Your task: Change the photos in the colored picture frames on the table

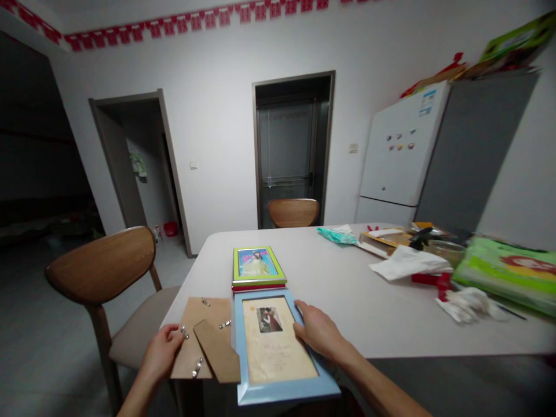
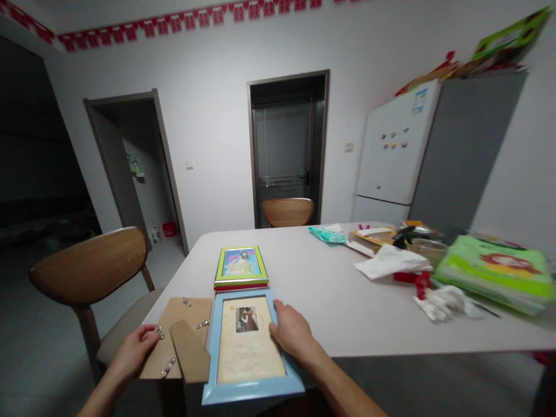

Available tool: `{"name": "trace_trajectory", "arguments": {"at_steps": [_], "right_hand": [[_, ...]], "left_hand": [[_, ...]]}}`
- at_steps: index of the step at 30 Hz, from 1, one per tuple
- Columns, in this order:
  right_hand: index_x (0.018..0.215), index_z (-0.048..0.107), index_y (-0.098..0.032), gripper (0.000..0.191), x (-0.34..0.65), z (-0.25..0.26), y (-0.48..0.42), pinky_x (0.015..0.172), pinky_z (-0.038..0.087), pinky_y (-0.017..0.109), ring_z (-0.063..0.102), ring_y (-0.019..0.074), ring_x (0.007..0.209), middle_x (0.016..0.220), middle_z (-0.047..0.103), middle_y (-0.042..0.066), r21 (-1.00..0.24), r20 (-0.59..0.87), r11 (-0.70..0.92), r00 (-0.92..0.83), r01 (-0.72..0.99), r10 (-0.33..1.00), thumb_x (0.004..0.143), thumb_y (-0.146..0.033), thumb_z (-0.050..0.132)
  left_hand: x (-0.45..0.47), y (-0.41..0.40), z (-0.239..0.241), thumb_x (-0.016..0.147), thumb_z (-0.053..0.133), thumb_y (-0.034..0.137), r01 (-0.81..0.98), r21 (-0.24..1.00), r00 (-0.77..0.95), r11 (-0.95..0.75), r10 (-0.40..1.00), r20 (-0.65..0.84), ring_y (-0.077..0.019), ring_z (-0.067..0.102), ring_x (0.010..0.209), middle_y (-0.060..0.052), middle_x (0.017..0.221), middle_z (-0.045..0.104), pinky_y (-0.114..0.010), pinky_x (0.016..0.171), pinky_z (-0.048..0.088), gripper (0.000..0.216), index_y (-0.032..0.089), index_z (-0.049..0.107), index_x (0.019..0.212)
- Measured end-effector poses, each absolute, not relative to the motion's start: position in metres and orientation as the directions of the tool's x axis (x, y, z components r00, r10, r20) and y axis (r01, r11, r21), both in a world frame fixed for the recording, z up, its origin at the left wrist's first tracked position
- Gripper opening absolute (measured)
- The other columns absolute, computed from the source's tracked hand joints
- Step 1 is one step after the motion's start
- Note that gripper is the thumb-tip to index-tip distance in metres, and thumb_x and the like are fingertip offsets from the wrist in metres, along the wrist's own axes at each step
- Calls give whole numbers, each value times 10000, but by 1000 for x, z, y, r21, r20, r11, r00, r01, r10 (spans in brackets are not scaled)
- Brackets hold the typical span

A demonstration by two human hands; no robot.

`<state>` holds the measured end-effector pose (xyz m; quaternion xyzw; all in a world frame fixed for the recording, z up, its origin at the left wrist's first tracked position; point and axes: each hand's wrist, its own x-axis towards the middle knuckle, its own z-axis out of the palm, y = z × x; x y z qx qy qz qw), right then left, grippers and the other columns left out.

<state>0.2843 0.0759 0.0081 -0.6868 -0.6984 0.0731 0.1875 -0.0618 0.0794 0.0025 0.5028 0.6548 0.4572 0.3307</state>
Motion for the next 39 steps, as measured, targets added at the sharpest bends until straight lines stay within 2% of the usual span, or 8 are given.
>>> {"name": "trace_trajectory", "arguments": {"at_steps": [5,9,12,15,21,28,34,39], "right_hand": [[1118,442,-72,518,290,14,82,712,388,287,562,214,822,906,609,140,-570,133,-21,118,822,984,608,-168,443],[1230,298,-127,604,286,39,73,559,428,264,579,156,600,771,627,57,-957,-125,-152,119,247,985,637,-180,406],[1272,206,-186,666,273,59,62,497,434,244,551,116,507,756,620,18,-982,-146,-134,85,-133,986,646,-182,432],[1261,238,-203,686,261,70,54,483,438,225,528,90,480,767,615,5,-975,-83,-65,79,-212,993,628,-180,502],[1239,289,-196,695,269,60,58,439,402,200,533,102,511,681,585,-21,-996,-26,-25,10,-84,1000,607,-235,575],[1123,480,-94,507,300,20,75,488,357,205,497,109,503,551,537,-28,-845,113,16,149,535,982,632,-216,452],[1069,540,-108,431,307,1,77,656,383,237,560,156,684,770,625,66,-601,206,-5,161,799,965,680,-239,407],[1029,563,-124,384,304,3,75,680,381,256,565,184,754,849,629,95,-481,200,-20,132,877,971,699,-251,411]], "left_hand": [[-47,74,6,534,560,336,611,791,-278,-31,927,251,-282,500,991,-79,990,573,-408,877,344,421,167,536,919],[12,49,18,662,475,342,663,723,-77,-194,943,323,-238,462,1066,-110,1121,518,-395,916,344,432,136,495,1041],[71,25,30,658,530,301,596,703,121,-387,909,398,-232,405,1127,-108,1201,469,-412,953,316,483,157,457,1114],[114,9,40,617,574,224,545,618,278,-567,817,505,-241,383,1144,-106,1240,436,-417,950,333,549,173,436,1145],[108,10,50,666,423,93,575,534,191,-620,737,649,-161,569,826,-59,914,601,-301,749,479,411,180,482,1064],[37,13,39,708,463,345,613,756,-251,-231,850,463,-192,605,779,-51,930,625,-295,654,490,354,188,505,1022],[21,5,5,713,440,411,713,685,-185,-150,902,390,-219,581,891,-60,957,632,-319,732,473,362,180,548,971],[16,5,-3,741,426,406,850,498,-64,-171,905,421,-227,564,903,-81,970,610,-371,779,451,348,179,542,978]]}}
